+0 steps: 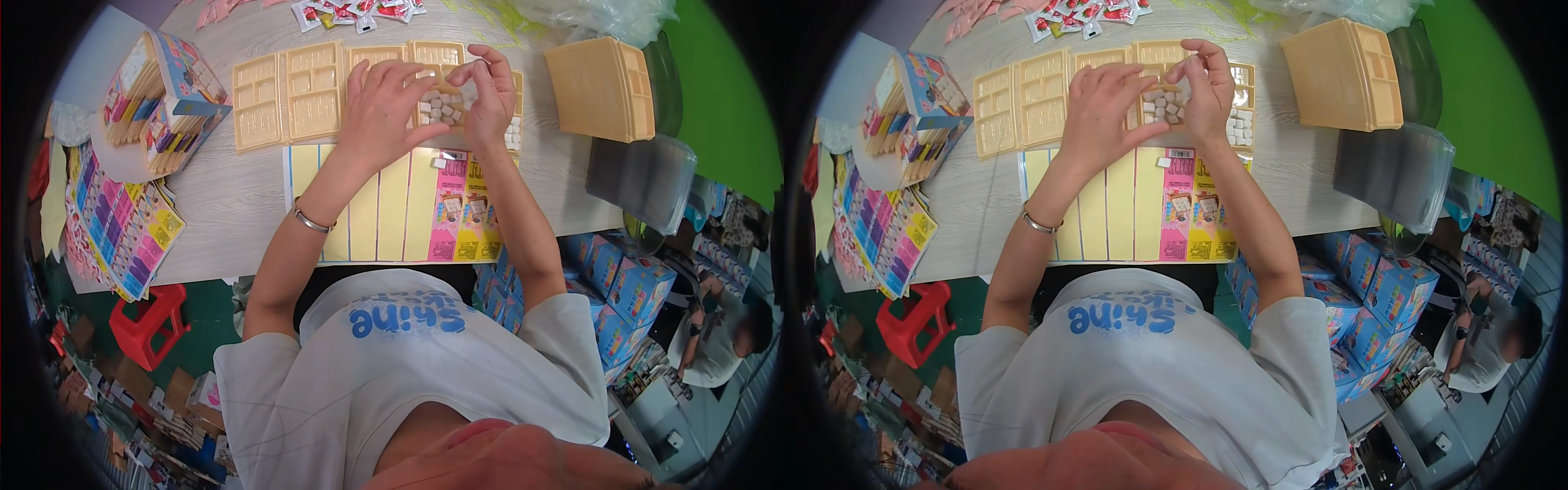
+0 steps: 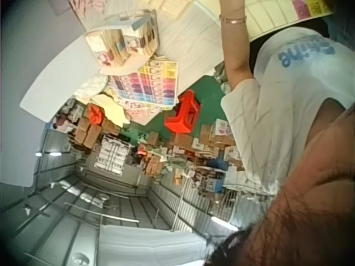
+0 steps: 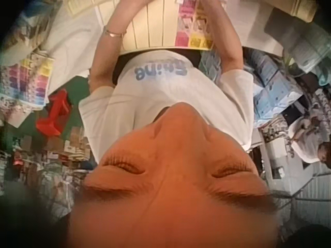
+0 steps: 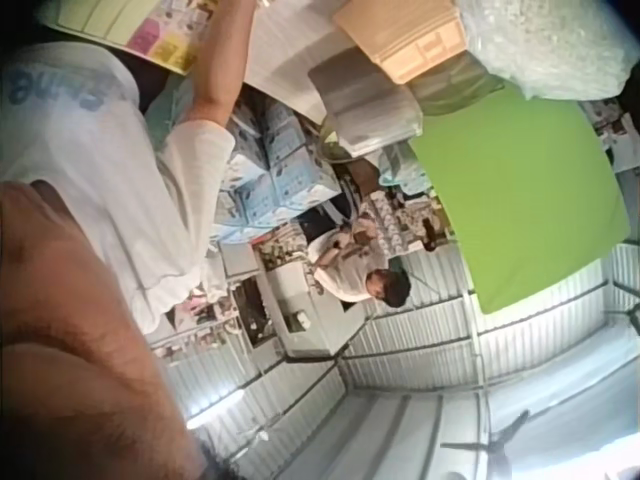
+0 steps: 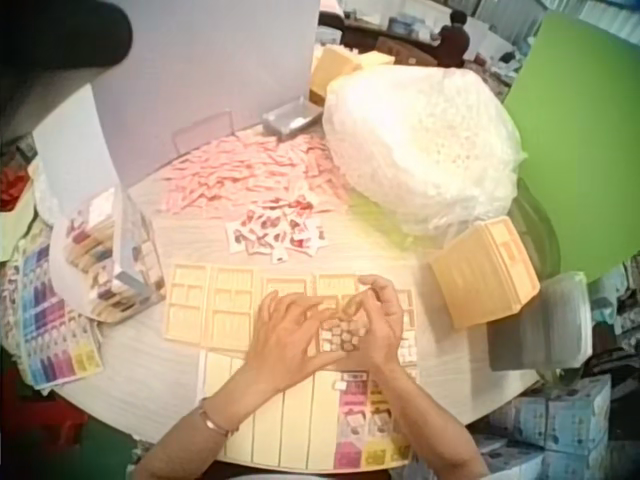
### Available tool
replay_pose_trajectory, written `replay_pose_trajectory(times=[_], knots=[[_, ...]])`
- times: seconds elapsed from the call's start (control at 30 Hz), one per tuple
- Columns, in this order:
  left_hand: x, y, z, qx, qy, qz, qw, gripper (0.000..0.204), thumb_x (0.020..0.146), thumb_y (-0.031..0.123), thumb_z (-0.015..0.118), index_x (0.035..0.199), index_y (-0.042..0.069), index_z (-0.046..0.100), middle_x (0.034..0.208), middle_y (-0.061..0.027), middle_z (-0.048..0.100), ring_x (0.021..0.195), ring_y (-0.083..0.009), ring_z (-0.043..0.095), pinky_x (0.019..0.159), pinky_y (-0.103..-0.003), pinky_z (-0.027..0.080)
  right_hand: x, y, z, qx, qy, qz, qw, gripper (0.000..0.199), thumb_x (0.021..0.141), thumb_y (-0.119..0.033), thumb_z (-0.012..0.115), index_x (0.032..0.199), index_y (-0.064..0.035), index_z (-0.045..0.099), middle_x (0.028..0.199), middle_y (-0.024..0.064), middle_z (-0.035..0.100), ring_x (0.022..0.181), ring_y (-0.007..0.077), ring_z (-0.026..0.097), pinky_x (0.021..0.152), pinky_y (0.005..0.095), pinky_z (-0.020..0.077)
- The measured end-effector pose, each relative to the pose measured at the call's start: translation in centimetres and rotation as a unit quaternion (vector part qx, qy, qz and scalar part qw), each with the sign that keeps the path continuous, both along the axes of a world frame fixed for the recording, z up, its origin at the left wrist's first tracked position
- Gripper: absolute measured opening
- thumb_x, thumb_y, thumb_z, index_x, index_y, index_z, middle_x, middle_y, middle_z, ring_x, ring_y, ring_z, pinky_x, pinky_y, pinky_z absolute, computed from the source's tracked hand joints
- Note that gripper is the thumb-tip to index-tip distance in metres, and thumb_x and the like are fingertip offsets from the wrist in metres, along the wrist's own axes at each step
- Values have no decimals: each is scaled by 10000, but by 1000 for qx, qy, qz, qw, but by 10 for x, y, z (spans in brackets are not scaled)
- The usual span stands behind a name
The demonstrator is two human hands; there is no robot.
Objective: The recorder is packaging small white plastic blocks into partitioned trays and applying printed backing cards to finalize the product kits.
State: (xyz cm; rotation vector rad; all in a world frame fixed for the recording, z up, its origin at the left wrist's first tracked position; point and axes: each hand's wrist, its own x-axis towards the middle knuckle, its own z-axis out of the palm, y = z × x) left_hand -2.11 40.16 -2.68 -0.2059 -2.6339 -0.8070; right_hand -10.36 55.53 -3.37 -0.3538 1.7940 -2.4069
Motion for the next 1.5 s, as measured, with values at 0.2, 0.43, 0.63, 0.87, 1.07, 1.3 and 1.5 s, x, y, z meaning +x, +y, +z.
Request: replay_pose_trajectory(times=[0.2,0.43,0.63,0.87,1.07,1.3,1.5], knots=[[-3,7,-2,-11,31,11,999,260,794,311,817,974,144,735,998,2,655,1032,-215,601,983,-423,386,3,-3,-2,-42,6,9,999,247,1047,-81,451,1264,-19,550,814,45,610,806,134,598,821,306,501],[2,4,2,2,44,30,999,247,769,277,842,910,136,696,1026,-1,661,1025,-218,607,972,-405,387,1,1,2,10,44,44,998,285,995,-27,481,1274,-7,538,845,41,585,804,124,571,780,278,490],[3,6,-5,1,25,8,1000,250,797,273,825,989,145,727,1021,2,668,1020,-213,610,972,-400,391,-3,6,-3,-55,-2,31,998,273,986,-21,488,1254,-1,537,872,60,589,769,149,550,702,280,471],[-2,8,-2,-11,55,-24,998,210,834,227,790,1028,155,757,1056,19,693,1048,-200,609,1003,-408,399,-13,47,50,-93,-273,37,957,257,1001,-87,570,1245,-9,583,815,43,598,706,158,543,572,243,414],[3,11,-7,-36,74,-31,996,214,843,169,778,1055,144,767,1049,7,713,1013,-201,643,1028,-423,439,6,56,30,383,85,77,917,202,898,-132,775,1083,-51,773,776,7,619,699,132,585,652,239,471],[12,10,-13,11,122,-57,991,183,805,135,753,982,91,735,1020,-27,696,1046,-217,639,1016,-412,471,2,51,18,413,190,64,889,171,897,-131,770,1030,-33,729,774,13,614,724,150,596,622,288,480],[11,7,-7,52,20,-25,998,220,834,139,786,1051,107,766,1104,-37,724,1107,-240,653,1062,-449,460,-4,76,38,6,-240,140,961,130,953,-121,694,998,-6,652,780,-6,602,711,79,527,511,195,361]])
